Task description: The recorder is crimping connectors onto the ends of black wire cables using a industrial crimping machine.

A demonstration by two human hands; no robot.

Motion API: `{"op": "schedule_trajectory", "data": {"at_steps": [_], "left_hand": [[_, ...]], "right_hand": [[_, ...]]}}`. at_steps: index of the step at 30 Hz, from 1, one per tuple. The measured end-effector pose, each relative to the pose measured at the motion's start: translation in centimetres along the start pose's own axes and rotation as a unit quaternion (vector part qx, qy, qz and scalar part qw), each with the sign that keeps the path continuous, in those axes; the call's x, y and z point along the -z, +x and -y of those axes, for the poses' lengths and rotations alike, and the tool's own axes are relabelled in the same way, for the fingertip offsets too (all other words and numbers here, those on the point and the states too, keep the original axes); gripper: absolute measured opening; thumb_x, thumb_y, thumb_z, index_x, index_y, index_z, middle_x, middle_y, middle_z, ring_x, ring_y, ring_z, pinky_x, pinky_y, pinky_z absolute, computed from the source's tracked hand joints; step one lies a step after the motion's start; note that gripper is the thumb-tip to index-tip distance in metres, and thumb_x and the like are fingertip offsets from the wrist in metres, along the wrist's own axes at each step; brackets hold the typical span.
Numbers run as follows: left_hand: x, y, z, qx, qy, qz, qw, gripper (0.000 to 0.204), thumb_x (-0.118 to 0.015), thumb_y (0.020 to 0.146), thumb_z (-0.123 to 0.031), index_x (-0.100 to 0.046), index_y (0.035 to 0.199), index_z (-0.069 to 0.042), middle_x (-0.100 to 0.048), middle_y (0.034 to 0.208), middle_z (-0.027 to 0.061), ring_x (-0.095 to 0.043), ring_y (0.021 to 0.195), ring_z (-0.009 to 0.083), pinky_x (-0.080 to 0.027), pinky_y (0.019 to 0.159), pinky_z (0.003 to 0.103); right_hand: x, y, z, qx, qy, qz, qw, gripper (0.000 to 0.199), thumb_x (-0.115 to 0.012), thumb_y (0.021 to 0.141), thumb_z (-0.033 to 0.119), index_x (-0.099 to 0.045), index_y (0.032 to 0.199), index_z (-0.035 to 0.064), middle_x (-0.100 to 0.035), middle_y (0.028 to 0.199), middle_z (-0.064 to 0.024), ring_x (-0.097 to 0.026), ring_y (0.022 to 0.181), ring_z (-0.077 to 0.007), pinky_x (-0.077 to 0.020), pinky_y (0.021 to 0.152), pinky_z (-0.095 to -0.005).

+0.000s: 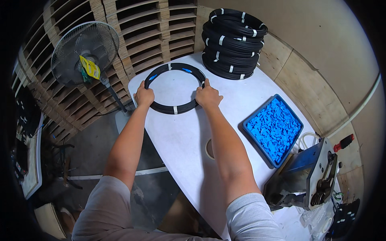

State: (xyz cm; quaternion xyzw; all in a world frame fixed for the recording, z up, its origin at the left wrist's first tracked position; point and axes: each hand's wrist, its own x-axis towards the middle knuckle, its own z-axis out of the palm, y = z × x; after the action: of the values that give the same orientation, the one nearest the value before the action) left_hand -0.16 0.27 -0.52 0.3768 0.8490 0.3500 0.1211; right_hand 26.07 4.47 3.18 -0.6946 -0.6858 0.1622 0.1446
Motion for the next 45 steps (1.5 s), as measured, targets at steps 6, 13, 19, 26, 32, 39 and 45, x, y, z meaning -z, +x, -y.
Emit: {"op": "schedule_trajectory", "data": {"at_steps": [6, 13, 19, 26, 32, 39, 45], "left_hand": [[-1.1, 0.2, 2.0, -0.099, -0.105, -0.062, 0.988, 0.068, -0.072, 0.096, -0.035, -0.049, 0.159, -0.021, -0.047, 0.162, 0.0168, -0.035, 0.155, 0.0341, -0.012, 0.129, 0.059], [0.0, -10.9, -6.3, -0.429, -0.22, -0.031, 0.875, 0.033, -0.074, 0.094, -0.017, -0.071, 0.125, -0.005, -0.065, 0.133, 0.0205, -0.062, 0.126, 0.0385, -0.05, 0.109, 0.043], [7.0, -31.6, -22.2, -0.589, -0.374, 0.162, 0.698, 0.024, -0.071, 0.094, -0.014, -0.075, 0.113, 0.0, -0.076, 0.111, 0.0188, -0.074, 0.101, 0.0373, -0.058, 0.092, 0.042], [14.4, -50.7, -29.9, -0.697, -0.444, 0.269, 0.495, 0.033, -0.072, 0.093, -0.02, -0.073, 0.119, 0.001, -0.073, 0.119, 0.0205, -0.072, 0.106, 0.0379, -0.058, 0.092, 0.043], [17.4, -66.2, -32.2, -0.733, -0.42, 0.373, 0.383, 0.037, -0.072, 0.098, -0.026, -0.071, 0.127, -0.003, -0.071, 0.126, 0.0187, -0.07, 0.114, 0.0373, -0.055, 0.096, 0.043], [15.3, -84.6, -31.4, -0.739, -0.393, 0.472, 0.278, 0.04, -0.073, 0.097, -0.03, -0.071, 0.127, -0.004, -0.07, 0.125, 0.0186, -0.069, 0.114, 0.0378, -0.055, 0.096, 0.044], [7.7, -99.3, -30.2, -0.691, -0.304, 0.591, 0.284, 0.046, -0.073, 0.095, -0.035, -0.071, 0.131, -0.007, -0.069, 0.127, 0.0212, -0.066, 0.121, 0.039, -0.052, 0.106, 0.045]], "right_hand": [[-0.9, -1.1, -3.3, 0.086, 0.072, -0.02, 0.993, 0.063, -0.043, 0.108, 0.055, -0.046, 0.161, 0.0205, -0.067, 0.138, -0.0226, -0.059, 0.131, -0.0451, -0.0428, 0.11, -0.0627], [6.1, -10.8, -6.5, 0.151, 0.063, -0.07, 0.984, 0.05, -0.065, 0.099, 0.039, -0.065, 0.141, 0.0103, -0.067, 0.13, -0.0263, -0.064, 0.122, -0.0438, -0.0532, 0.104, -0.0533], [17.9, -23.5, -12.0, 0.127, 0.072, -0.121, 0.982, 0.035, -0.074, 0.086, 0.023, -0.072, 0.105, -0.0061, -0.073, 0.105, -0.0308, -0.071, 0.099, -0.047, -0.0568, 0.09, -0.0531], [32.7, -46.9, -19.8, 0.068, -0.024, -0.401, 0.913, 0.039, -0.078, 0.085, 0.023, -0.073, 0.116, -0.0006, -0.069, 0.118, -0.0236, -0.066, 0.114, -0.0421, -0.0532, 0.1, -0.0491], [38.7, -65.0, -27.6, -0.146, -0.111, -0.457, 0.871, 0.047, -0.076, 0.093, 0.034, -0.072, 0.128, 0.0026, -0.069, 0.127, -0.0199, -0.064, 0.123, -0.0373, -0.0499, 0.107, -0.0446], [37.8, -80.7, -35.8, -0.317, -0.106, -0.492, 0.804, 0.045, -0.077, 0.092, 0.034, -0.073, 0.126, 0.0053, -0.07, 0.124, -0.0196, -0.065, 0.121, -0.038, -0.0503, 0.106, -0.0448], [34.8, -91.2, -50.0, -0.436, -0.094, -0.546, 0.709, 0.038, -0.077, 0.093, 0.033, -0.074, 0.119, 0.0055, -0.072, 0.116, -0.0192, -0.068, 0.113, -0.0373, -0.053, 0.101, -0.0446]]}}
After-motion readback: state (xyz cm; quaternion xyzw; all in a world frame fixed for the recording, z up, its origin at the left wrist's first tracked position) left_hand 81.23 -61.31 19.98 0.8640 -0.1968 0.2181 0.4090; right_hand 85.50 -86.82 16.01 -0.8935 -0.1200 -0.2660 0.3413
